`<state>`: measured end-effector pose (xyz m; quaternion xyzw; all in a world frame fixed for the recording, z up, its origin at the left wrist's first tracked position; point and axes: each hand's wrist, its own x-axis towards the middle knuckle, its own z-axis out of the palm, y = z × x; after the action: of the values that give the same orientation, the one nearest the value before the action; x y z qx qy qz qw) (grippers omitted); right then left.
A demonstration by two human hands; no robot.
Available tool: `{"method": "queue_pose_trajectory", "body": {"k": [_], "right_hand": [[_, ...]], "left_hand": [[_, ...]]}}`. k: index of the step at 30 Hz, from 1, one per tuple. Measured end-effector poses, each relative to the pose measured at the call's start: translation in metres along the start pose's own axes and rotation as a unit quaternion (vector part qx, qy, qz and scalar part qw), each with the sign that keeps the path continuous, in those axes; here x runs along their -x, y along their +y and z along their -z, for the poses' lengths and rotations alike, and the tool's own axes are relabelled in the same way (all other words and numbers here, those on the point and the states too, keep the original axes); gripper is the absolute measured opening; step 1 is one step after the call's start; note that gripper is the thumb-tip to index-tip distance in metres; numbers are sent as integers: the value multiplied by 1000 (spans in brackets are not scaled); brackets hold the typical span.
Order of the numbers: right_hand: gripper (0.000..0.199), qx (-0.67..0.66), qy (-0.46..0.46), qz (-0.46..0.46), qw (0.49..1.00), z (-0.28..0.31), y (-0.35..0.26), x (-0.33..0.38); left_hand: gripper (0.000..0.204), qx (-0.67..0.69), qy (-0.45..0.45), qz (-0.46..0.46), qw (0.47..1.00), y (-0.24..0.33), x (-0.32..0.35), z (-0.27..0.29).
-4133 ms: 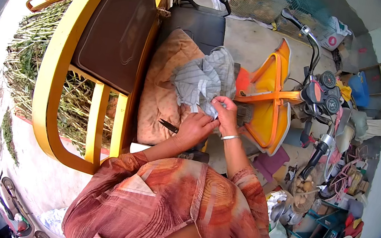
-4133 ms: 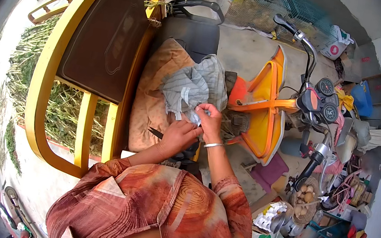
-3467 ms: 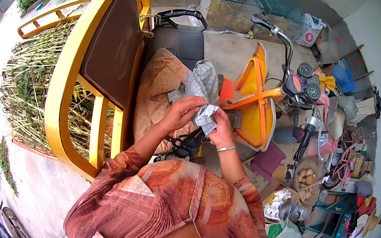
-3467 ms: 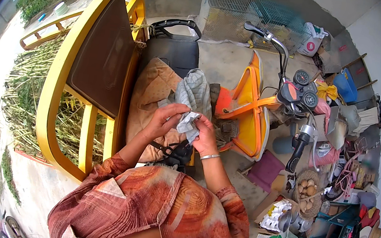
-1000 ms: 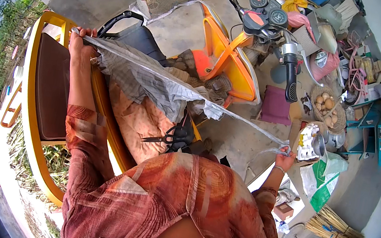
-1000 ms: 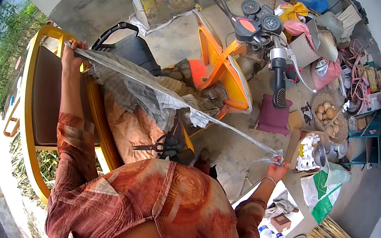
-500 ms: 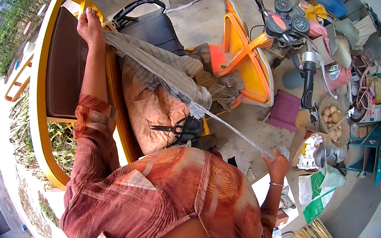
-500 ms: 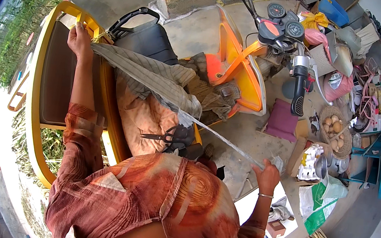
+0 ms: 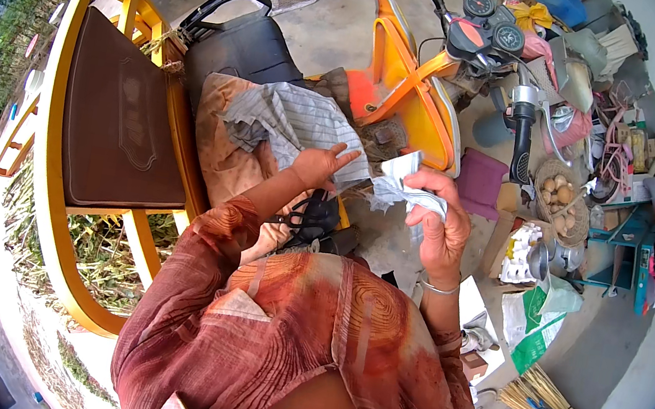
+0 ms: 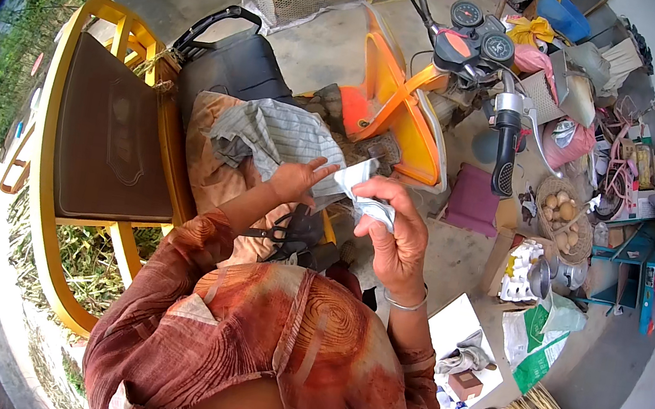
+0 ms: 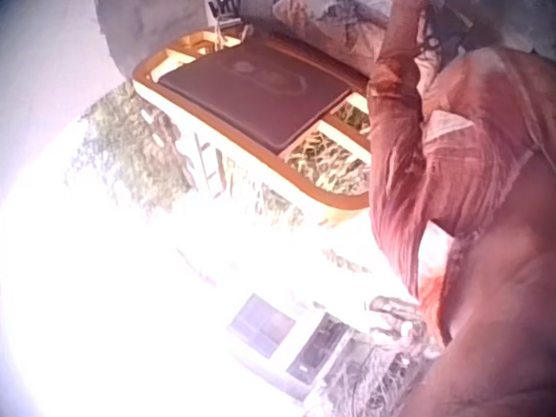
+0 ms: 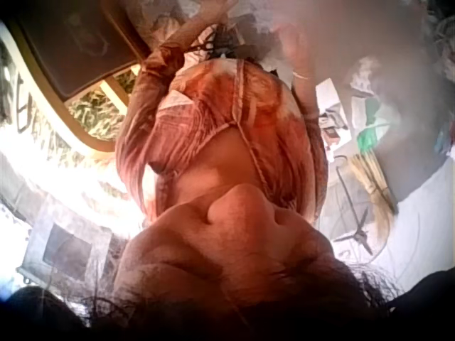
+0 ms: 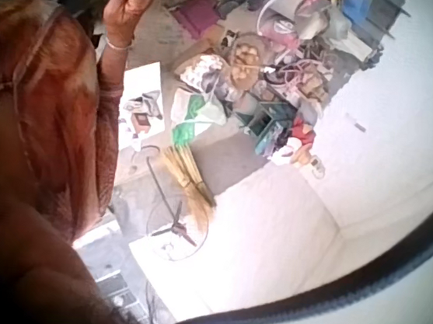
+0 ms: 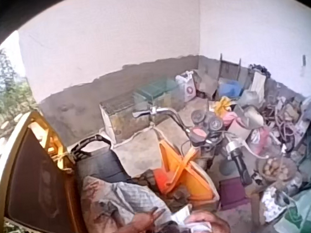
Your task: The person cuts a piece of light-colored fabric into strips using scissors. They repeatedly fold and cut the fabric, then place the cut pieces onto a yellow cart loaded with green plant stalks. Finally, they pick up a large white sack from the floor and place it on the cart.
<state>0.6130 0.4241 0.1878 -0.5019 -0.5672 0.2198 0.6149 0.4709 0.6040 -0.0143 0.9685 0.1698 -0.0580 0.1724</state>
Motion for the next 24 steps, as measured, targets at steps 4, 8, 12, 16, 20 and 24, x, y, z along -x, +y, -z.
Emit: {"method": "queue_pose_trajectory", "body": {"k": [4, 8, 12, 16, 20, 24], "right_hand": [[38, -158, -129, 4, 979, -33, -13, -17], [39, -270, -64, -127, 952, -35, -36, -7], [36, 22, -77, -286, 955, -8, -38, 46], [34, -19, -27, -301, 953, 0, -52, 47], [33, -206, 109, -327, 916, 50, -124, 88], [39, 122, 311, -183, 925, 131, -151, 127]], "left_hand": [[91, 49, 43, 42, 997, 39, -41, -24], [25, 107, 4, 197, 975, -3, -82, -64], [28, 136, 90, 323, 932, -53, -80, -14], [29, 147, 111, 343, 921, -60, -99, -24], [34, 256, 77, 480, 836, -129, -78, -32], [69, 139, 94, 417, 893, -156, -59, 19]]}}
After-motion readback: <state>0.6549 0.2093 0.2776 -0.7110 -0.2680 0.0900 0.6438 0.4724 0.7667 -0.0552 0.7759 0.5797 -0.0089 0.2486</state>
